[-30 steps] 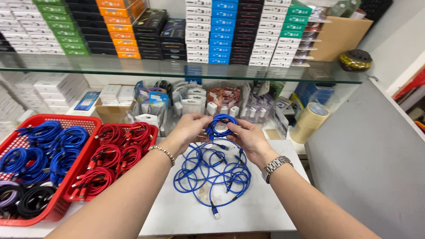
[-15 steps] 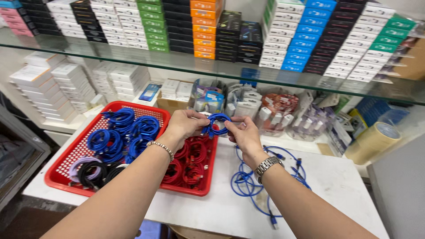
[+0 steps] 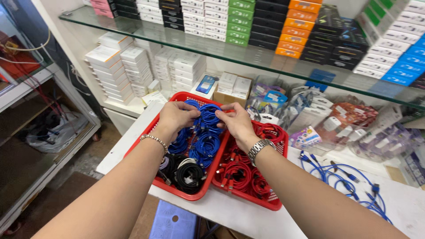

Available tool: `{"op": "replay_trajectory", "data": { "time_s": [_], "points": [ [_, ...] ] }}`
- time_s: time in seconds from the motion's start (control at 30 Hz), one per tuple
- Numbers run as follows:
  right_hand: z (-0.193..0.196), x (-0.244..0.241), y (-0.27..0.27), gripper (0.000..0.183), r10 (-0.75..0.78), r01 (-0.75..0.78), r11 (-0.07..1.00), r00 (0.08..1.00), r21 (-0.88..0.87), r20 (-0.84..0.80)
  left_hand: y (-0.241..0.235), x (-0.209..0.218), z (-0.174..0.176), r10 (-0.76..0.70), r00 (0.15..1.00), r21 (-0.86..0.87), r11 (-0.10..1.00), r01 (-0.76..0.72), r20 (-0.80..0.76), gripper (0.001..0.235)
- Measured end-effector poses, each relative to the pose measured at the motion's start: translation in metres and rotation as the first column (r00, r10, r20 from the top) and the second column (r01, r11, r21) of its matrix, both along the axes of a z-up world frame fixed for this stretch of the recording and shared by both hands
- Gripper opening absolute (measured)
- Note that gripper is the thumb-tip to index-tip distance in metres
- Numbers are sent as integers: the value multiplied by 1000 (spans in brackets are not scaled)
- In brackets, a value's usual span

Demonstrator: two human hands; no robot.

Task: The person untangles and coils red and blue USB cables, then places them into red baskets on a counter. The person handles the cables one at a time, separating them from a pile and arranging them neatly.

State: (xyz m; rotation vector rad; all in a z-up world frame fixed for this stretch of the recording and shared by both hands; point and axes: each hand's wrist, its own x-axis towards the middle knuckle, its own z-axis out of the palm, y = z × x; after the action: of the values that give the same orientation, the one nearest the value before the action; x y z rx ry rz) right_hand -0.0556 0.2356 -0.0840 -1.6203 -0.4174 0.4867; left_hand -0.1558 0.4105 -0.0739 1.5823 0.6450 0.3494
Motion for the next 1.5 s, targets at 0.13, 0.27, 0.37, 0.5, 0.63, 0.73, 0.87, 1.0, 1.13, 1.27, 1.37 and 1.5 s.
{"op": "replay_trajectory", "data": {
  "time_s": [0.13, 0.27, 0.37, 0.5, 0.63, 0.73, 0.87, 1.0, 1.13, 1.27, 1.37, 1.5],
  "points": [
    [-12, -7, 57, 33, 105, -103, 993, 994, -64, 30, 45, -28, 0, 125, 987, 182, 978, -105, -101, 16],
    [-32, -13, 96, 37, 198, -192, 972, 980, -135, 34, 75, -46, -10, 197, 955, 321, 940, -120, -220, 19],
    [-47, -19, 110, 41, 260, -246, 953, 964, -178, 63, 86, -56, -24, 203, 930, 434, 899, -53, -308, 19],
    [-53, -27, 116, 43, 295, -176, 892, 925, -417, 240, 79, -60, -39, 236, 925, 625, 781, 2, -297, 18],
    [-42, -29, 109, 45, 322, -192, 875, 916, -445, 239, 65, -54, -37, 306, 914, 693, 719, -40, -265, 25],
    [-30, -29, 98, 44, 277, -192, 908, 942, -373, 189, 50, -47, -31, 314, 939, 716, 688, -123, -141, 31],
    [-14, -24, 74, 34, 225, -199, 959, 968, -203, 112, 21, -26, -19, 240, 971, 682, 712, -168, -12, 25],
    [0, -12, 40, 28, 171, -155, 976, 981, -155, 95, -14, -1, -3, 99, 995, 657, 750, -72, -4, 18],
    [6, 2, -7, 27, 89, -72, 984, 991, -161, 99, -59, 20, 7, 20, 1000, 633, 774, -16, 1, 16],
    [9, 13, -57, 26, 42, -35, 995, 996, -91, 75, -105, 36, 14, -63, 998, 613, 788, 61, -18, 16],
    [13, 18, -98, 27, -35, 46, 989, 996, -138, 78, -145, 51, 18, -111, 994, 616, 783, 86, 2, 17],
    [18, 23, -163, 27, -81, 85, 988, 996, -133, 31, -200, 71, 20, -186, 982, 569, 807, 161, -14, 15]
  ]
}}
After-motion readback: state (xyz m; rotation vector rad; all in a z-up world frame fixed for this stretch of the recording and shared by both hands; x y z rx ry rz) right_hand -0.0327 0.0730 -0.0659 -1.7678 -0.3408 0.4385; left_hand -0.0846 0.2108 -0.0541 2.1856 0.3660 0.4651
